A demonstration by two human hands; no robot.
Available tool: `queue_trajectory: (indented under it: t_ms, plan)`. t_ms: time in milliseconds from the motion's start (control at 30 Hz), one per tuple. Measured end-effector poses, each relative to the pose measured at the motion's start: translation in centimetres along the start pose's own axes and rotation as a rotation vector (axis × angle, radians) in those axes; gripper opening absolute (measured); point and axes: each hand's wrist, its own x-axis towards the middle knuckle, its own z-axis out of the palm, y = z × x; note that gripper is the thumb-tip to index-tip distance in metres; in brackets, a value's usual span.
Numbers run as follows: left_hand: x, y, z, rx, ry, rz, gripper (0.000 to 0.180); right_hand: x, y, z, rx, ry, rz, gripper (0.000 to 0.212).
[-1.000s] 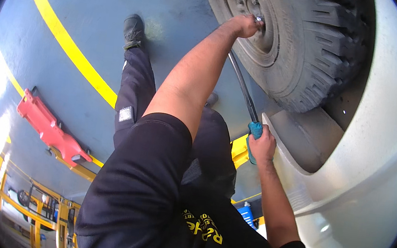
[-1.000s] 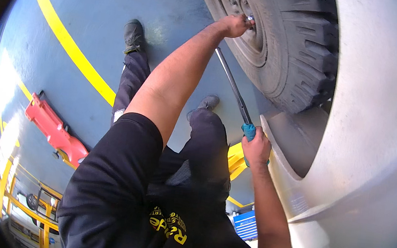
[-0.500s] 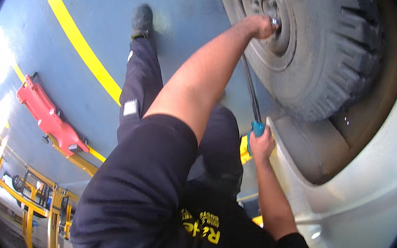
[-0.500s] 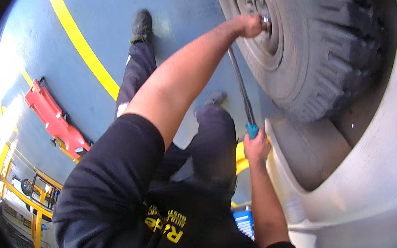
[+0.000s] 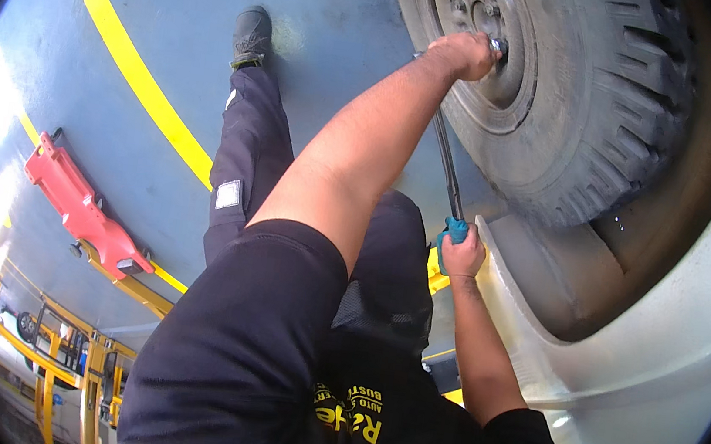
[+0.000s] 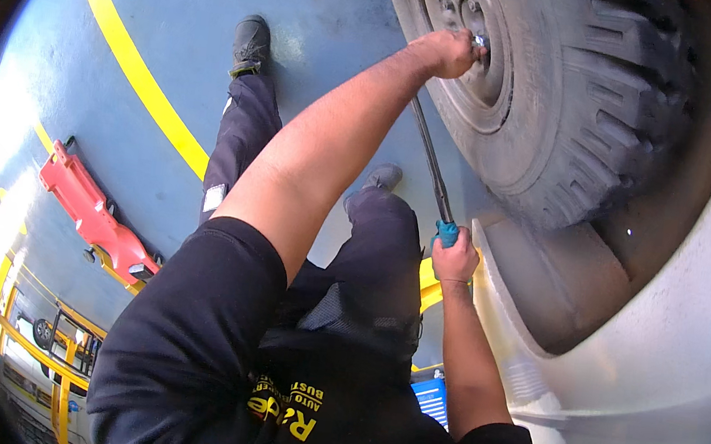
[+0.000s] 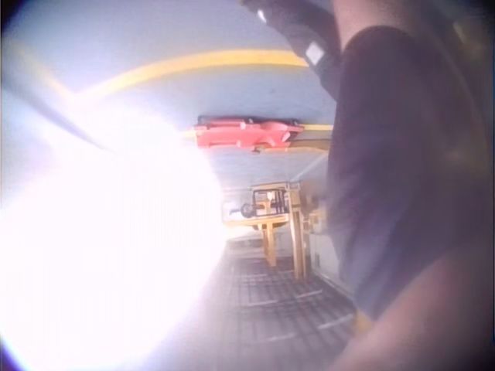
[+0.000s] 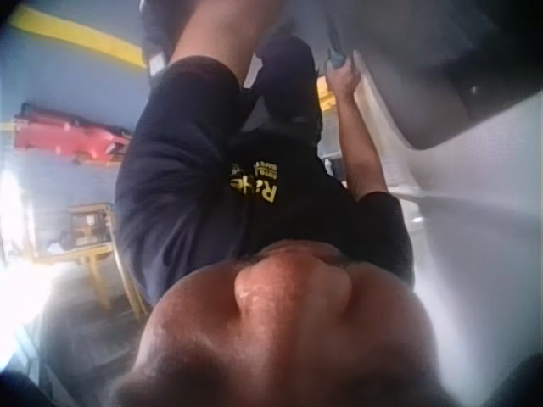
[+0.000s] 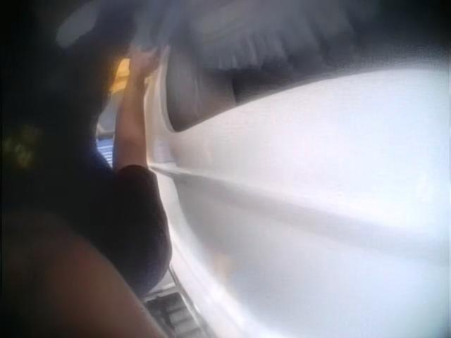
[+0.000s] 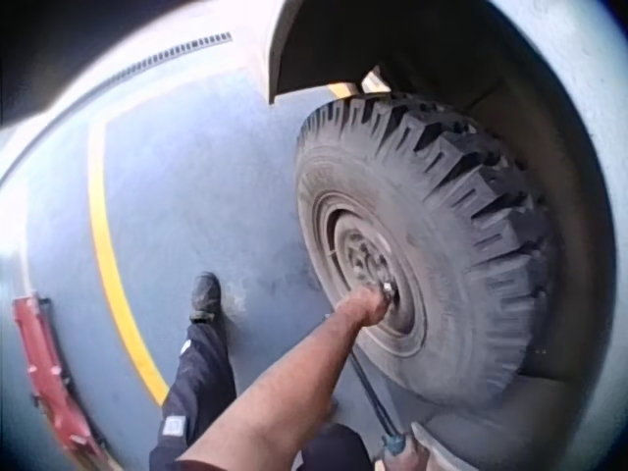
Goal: The person retrieves a torque wrench and socket from a tool chest, then walks to a white van on a lift. They tighten the lug nuts on the front and rear wheels using the torque wrench, applying steady pressure to each nut in sequence.
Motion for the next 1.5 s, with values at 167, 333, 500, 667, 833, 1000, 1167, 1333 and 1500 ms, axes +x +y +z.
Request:
queue_trajectory:
  t_ms: [167, 333, 500, 667, 833, 1000, 1167, 1333, 1500]
  plan:
    - [0.0, 1.0, 0.6, 0.026, 0.057, 0.057, 0.067, 0.1, 1.3, 2.6, 0.001, 0.076, 0.016, 0.033]
    - [2.0, -1.9, 0.2, 0.017, 0.061, 0.079, 0.069, -0.1, -1.9, -3.3, 0.118, -0.230, 0.132, 0.038]
    - [-0.9, -2.7, -2.5, 0.025, -0.110, 0.051, 0.067, -2.2, -6.5, -9.8, 0.079, -0.312, 0.122, 0.043]
    - [0.0, -4.8, -5.5, -0.005, -0.032, 0.047, 0.067, 1.5, -9.0, -10.3, 0.091, -0.335, 0.097, 0.041]
    - [2.5, -3.3, -6.5, 0.002, 0.057, 0.109, 0.067, 3.9, -10.1, -12.0, 0.036, -0.330, 0.143, 0.041]
    - [0.5, 0.4, -6.5, 0.161, 0.133, 0.031, 0.047, 4.1, -14.5, -21.0, -0.017, -0.432, 0.200, 0.041]
    - [0.9, 1.9, -5.5, 0.245, 0.267, -0.079, 0.027, 5.5, -19.3, -29.3, -0.033, -0.525, 0.234, 0.039]
    - [2.5, 2.0, -6.0, 0.163, 0.162, -0.026, 0.035, 5.7, -14.3, -22.8, 0.013, -0.455, 0.231, 0.038]
    - [3.1, -0.1, -7.8, 0.084, 0.013, 0.054, 0.063, 4.3, -11.3, -14.8, 0.052, -0.336, 0.091, 0.032]
